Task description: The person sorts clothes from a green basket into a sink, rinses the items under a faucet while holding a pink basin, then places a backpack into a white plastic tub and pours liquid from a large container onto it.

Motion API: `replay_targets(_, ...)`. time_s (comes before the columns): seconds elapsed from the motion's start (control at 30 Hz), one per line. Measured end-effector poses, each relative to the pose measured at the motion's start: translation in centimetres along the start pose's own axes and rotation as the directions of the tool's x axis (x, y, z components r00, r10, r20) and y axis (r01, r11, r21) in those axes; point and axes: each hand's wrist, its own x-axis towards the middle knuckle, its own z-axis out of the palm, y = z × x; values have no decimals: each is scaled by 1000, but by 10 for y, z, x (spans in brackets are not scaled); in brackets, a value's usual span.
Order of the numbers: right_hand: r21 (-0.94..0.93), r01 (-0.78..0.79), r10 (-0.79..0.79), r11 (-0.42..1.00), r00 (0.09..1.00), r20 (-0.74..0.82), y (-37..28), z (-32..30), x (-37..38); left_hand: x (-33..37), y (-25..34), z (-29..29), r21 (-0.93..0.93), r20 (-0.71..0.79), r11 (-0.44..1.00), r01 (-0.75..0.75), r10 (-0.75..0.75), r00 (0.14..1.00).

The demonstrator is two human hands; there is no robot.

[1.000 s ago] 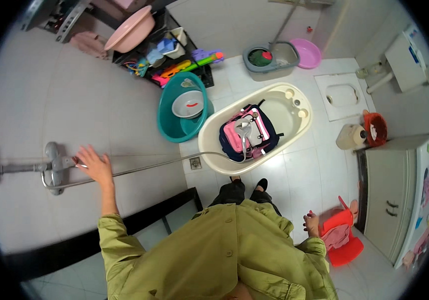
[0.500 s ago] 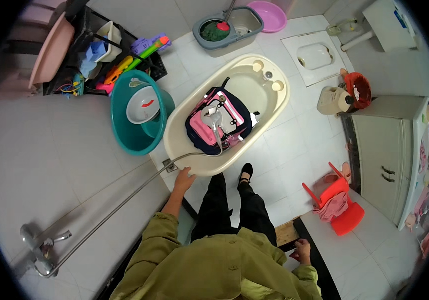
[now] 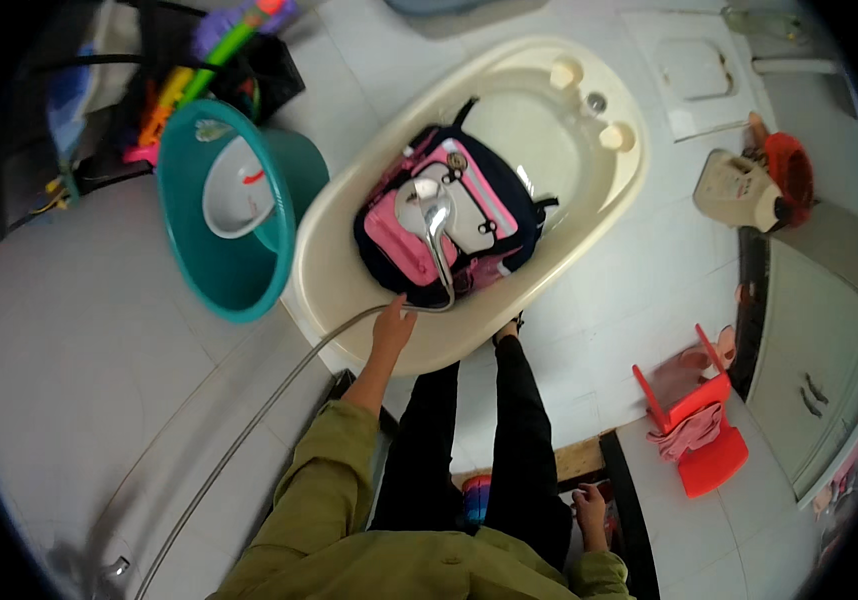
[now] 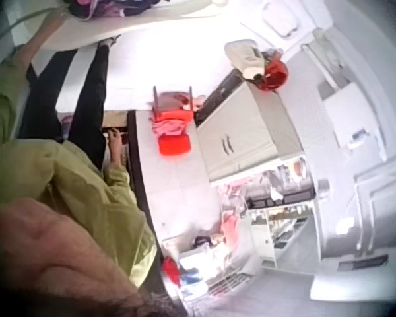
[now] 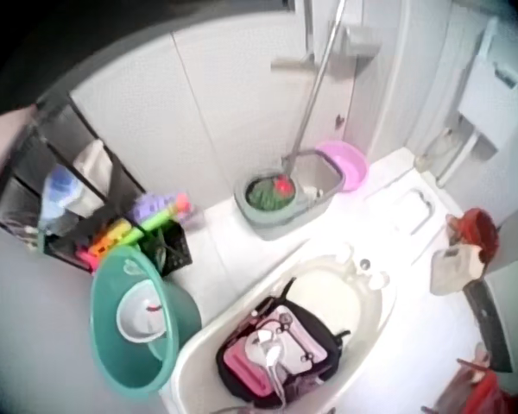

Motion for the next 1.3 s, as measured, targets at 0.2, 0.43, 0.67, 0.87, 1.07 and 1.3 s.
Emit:
replay_targets(0.2,-162,-218,209,963,975,-71,49,-14,47,143,-4,109,-260,-212,966,14,-71,975)
replay_targets(0.43,-58,-367,363,928,929,-70,18,-14,81,170,7,134,-291,-296,915,280,-364,883)
replay_targets(0.67,64,164,-169,984,982,88,-140,37,84,36,89,39,-335,-382,942,30,-165,910)
replay_targets(0.87,414,301,-486,859,733,476,-290,119,-70,-133,175,-87,-327,-467,912,-248,72,881)
replay_targets(1.07,655,251,-695,713,377,612,-277,105,-247,-312,210,-213,-262,-643,824,-502,238,728)
replay_targets(1.3,712,228,-741,664,75,667,-262,118,-417,-467,177,-314,-146,-719,753,-642,365,591)
